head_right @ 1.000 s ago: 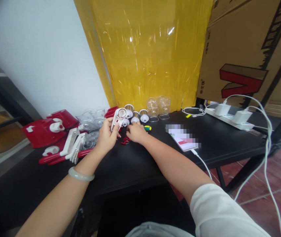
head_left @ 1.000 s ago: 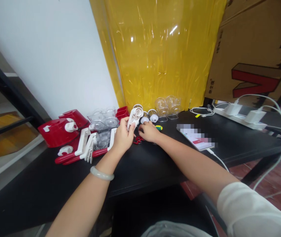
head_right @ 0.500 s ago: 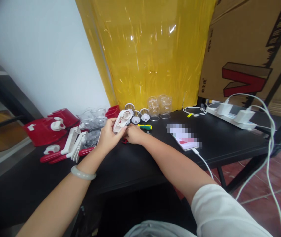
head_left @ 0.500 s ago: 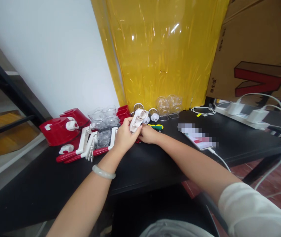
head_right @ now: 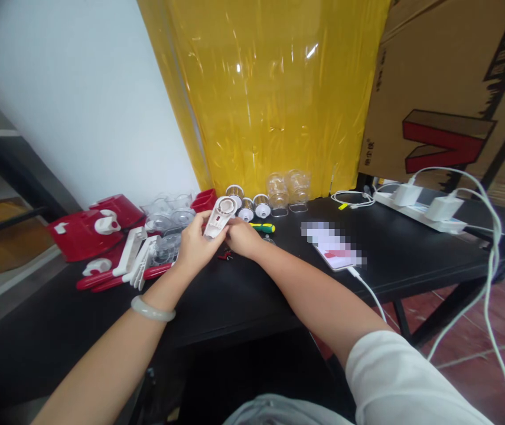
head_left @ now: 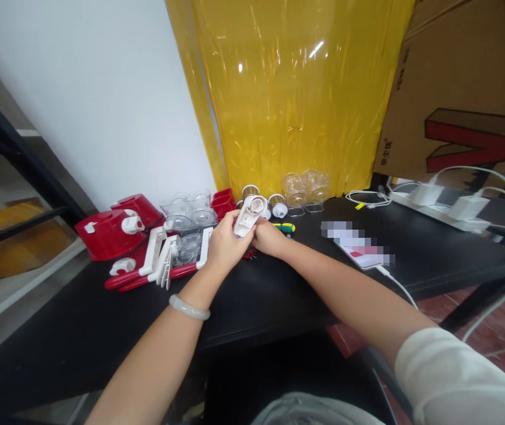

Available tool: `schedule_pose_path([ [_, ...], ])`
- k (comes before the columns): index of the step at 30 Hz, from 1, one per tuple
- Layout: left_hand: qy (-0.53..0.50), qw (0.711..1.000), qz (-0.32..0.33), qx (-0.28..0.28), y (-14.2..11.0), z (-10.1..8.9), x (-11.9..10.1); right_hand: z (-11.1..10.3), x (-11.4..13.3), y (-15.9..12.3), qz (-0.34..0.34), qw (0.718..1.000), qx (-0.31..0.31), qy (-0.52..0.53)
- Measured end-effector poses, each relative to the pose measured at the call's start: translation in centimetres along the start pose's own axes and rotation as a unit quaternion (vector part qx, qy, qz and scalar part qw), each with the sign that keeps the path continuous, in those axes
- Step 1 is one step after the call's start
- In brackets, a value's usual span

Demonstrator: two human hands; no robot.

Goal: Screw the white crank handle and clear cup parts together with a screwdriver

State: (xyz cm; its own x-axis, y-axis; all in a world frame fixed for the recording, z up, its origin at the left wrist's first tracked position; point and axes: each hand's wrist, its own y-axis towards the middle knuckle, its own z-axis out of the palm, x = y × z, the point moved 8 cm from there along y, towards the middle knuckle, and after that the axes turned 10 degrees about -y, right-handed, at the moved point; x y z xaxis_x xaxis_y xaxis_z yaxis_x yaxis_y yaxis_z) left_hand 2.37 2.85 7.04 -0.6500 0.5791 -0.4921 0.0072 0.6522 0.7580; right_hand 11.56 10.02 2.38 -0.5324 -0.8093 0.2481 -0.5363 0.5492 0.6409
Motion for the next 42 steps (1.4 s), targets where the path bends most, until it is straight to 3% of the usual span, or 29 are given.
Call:
schedule_pose_path([
  [5,0.024,0.996,0.070,-0.048,0.2,-0.9,-0.9,-1.1,-1.2,0.2,0.028,0.998,-0.048,-0.007],
  [13,0.036,0.993,0.095,-0.053,0.3,-1.2,-0.3,-2.3,-2.3,0.3,0.058,0.984,-0.161,0.041],
  [23,-0.014,0.994,0.081,-0.072,0.5,-1.3,1.2,-3.1,-3.3,0.2,0.131,0.964,-0.183,0.145],
  [26,-0.033,0.995,0.046,-0.081,0.5,-1.4,1.8,-3.1,-3.9,0.1,0.170,0.945,-0.186,0.208],
  [29,-0.088,0.991,-0.025,-0.097,0.5,-1.6,3.0,-2.2,-4.5,0.1,0.216,0.906,-0.168,0.323],
  [32,-0.190,0.971,-0.104,-0.099,0.5,-1.3,4.0,-1.6,-4.7,0.1,0.241,0.865,-0.168,0.407],
  [34,-0.259,0.950,-0.152,-0.089,0.5,-0.7,4.5,-1.5,-4.7,0.2,0.241,0.854,-0.177,0.426],
  [36,-0.313,0.926,-0.199,-0.073,0.5,0.1,4.9,-1.8,-4.6,0.1,0.237,0.857,-0.191,0.415],
  [42,-0.351,0.878,-0.321,-0.049,-0.4,1.9,7.0,-3.8,-3.4,-0.1,0.185,0.919,-0.237,0.256],
])
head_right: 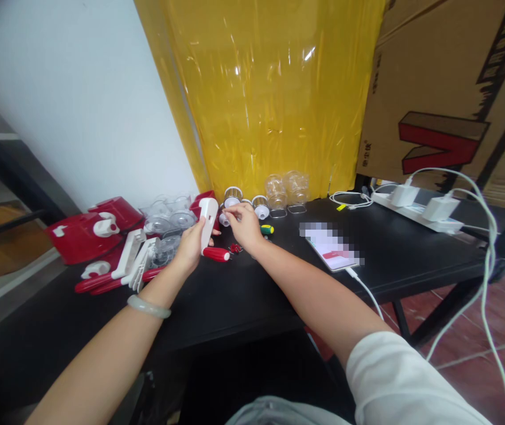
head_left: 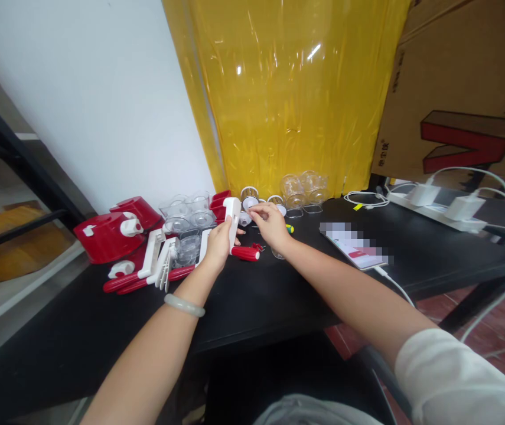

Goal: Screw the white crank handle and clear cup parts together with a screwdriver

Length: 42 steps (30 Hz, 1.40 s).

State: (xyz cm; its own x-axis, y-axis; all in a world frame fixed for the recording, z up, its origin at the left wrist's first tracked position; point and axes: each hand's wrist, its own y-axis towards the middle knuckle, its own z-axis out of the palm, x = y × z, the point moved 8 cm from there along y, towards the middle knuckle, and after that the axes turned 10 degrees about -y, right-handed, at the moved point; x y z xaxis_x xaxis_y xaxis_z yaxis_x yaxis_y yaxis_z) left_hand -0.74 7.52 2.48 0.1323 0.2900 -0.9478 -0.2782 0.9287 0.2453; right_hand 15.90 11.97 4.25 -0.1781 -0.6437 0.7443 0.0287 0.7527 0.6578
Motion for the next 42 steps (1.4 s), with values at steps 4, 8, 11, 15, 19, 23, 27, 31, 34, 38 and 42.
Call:
schedule_pose_path([
  [4,-0.029,0.998,-0.051,0.009,-0.3,0.4,1.0,0.5,0.6,-0.2,-0.007,0.999,0.033,0.037],
  [8,-0.056,0.996,-0.066,0.034,-0.8,1.3,1.0,0.6,0.6,-0.4,-0.009,0.997,0.055,0.047],
  [11,-0.055,0.996,-0.057,0.029,-0.8,1.3,0.9,0.4,0.6,-0.4,-0.017,0.998,0.054,0.011],
  [15,-0.050,0.997,-0.040,0.035,-0.7,1.4,0.9,0.5,0.2,-0.4,0.020,0.997,0.064,0.043],
  [19,-0.057,0.997,-0.042,0.033,-0.7,1.4,1.0,0.3,0.7,-0.5,0.013,0.998,0.049,0.033],
  [23,-0.074,0.997,-0.026,0.012,-0.7,1.2,0.7,0.0,0.9,-0.6,0.007,1.000,0.026,0.009],
  [27,-0.068,0.997,-0.023,0.013,-0.7,1.2,0.7,0.3,0.9,-0.5,-0.016,0.999,0.034,0.029],
  [31,-0.072,0.997,-0.014,0.005,-0.6,1.0,0.4,0.1,1.2,-0.5,-0.060,0.998,0.018,-0.004],
  [34,-0.066,0.998,-0.012,-0.006,-0.6,0.7,0.3,0.3,1.9,-0.7,-0.102,0.993,0.035,-0.046],
  [38,-0.062,0.998,-0.005,-0.014,-0.4,0.5,0.3,0.7,2.5,-1.0,-0.143,0.983,0.064,-0.097],
  [42,-0.051,0.999,-0.003,-0.016,-0.5,0.4,0.3,0.9,3.0,-1.2,-0.174,0.972,0.077,-0.133],
])
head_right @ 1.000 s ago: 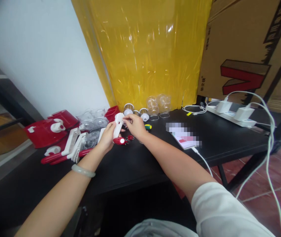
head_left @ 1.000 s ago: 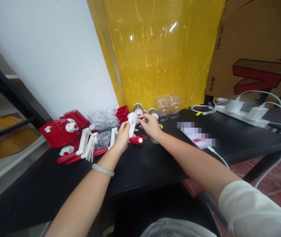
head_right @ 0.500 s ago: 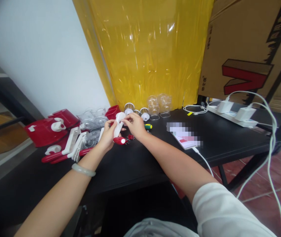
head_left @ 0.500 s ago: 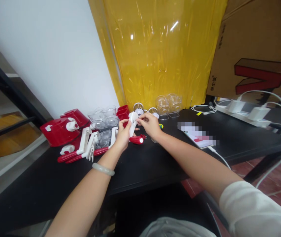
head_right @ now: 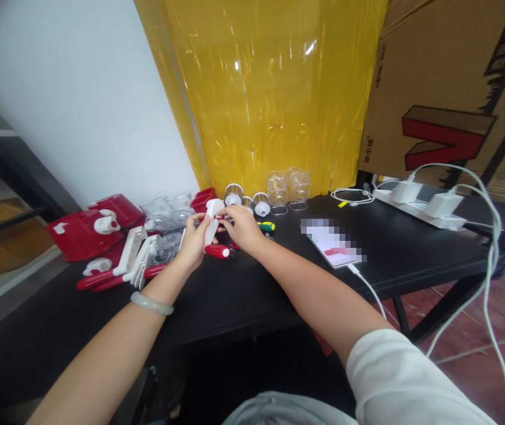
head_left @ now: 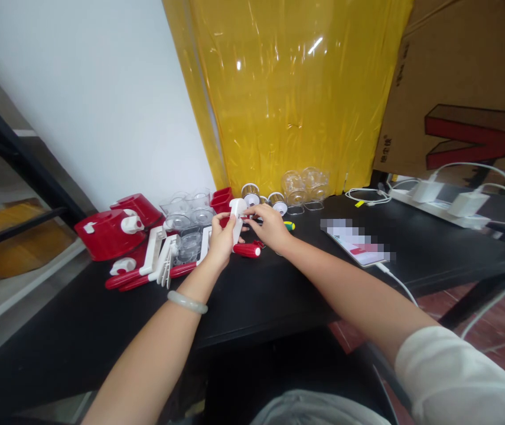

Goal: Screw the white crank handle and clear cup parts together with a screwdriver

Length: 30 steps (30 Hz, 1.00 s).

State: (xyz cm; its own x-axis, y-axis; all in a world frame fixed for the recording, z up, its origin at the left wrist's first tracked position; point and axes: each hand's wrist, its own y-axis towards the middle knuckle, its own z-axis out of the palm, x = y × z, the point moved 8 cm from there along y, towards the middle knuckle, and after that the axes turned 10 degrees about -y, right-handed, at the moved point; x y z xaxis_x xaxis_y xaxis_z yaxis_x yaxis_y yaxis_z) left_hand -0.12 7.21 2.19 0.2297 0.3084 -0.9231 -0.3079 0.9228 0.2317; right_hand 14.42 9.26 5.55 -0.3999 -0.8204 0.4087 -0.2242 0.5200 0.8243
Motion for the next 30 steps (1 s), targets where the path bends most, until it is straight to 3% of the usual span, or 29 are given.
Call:
schedule_pose_path([
  [15,0.012,1.000,-0.002,0.000,-0.2,0.2,0.0,-0.1,0.8,-0.2,-0.045,0.999,-0.028,0.005],
  [21,0.026,0.999,-0.007,0.041,-0.4,0.7,0.3,-0.1,0.7,-0.4,-0.017,1.000,-0.008,0.001],
  [30,0.033,0.996,0.009,0.081,-0.4,1.1,0.2,-0.4,-0.2,-0.1,0.026,0.999,-0.031,0.025],
])
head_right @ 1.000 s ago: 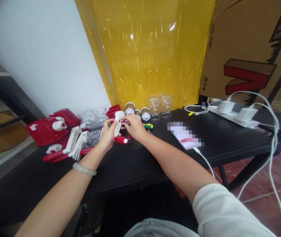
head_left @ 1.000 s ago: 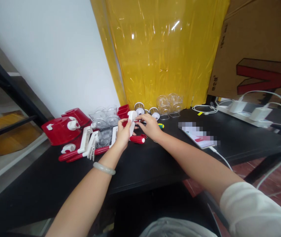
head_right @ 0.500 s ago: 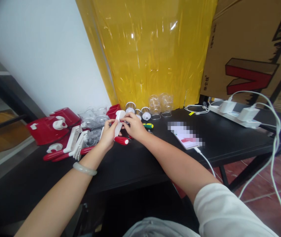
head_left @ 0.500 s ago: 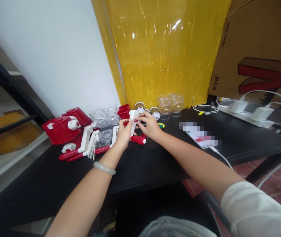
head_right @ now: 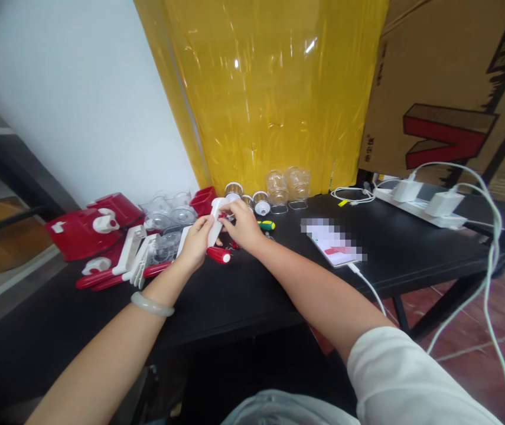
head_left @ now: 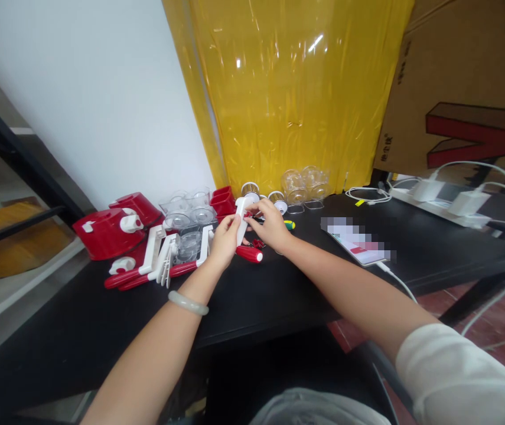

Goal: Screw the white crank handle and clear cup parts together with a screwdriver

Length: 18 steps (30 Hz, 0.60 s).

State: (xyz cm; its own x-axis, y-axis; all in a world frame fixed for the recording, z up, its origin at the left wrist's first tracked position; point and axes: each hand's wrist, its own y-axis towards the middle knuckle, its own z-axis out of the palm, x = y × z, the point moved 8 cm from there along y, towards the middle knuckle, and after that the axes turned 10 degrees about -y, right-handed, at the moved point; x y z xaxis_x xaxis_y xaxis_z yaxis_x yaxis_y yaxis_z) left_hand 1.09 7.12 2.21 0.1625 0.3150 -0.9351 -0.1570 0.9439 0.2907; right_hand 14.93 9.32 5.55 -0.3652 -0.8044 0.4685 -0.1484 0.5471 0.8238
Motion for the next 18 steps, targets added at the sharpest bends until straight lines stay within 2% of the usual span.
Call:
schedule_pose_path([
  [5,-0.006,1.000,0.011,0.007,0.1,0.1,-0.2,-0.4,-0.4,0.1,0.026,0.999,-0.015,-0.016],
  [11,0.006,1.000,0.018,0.004,0.0,0.0,-0.7,0.4,-0.6,-0.2,0.021,0.998,0.033,-0.039],
  [15,0.003,1.000,0.020,0.002,0.0,0.0,-0.7,0.1,-0.5,-0.3,0.034,0.997,0.033,-0.063],
  [18,0.005,1.000,0.022,-0.003,0.1,-0.1,-0.7,0.0,0.4,-0.3,0.010,0.993,0.051,-0.105],
])
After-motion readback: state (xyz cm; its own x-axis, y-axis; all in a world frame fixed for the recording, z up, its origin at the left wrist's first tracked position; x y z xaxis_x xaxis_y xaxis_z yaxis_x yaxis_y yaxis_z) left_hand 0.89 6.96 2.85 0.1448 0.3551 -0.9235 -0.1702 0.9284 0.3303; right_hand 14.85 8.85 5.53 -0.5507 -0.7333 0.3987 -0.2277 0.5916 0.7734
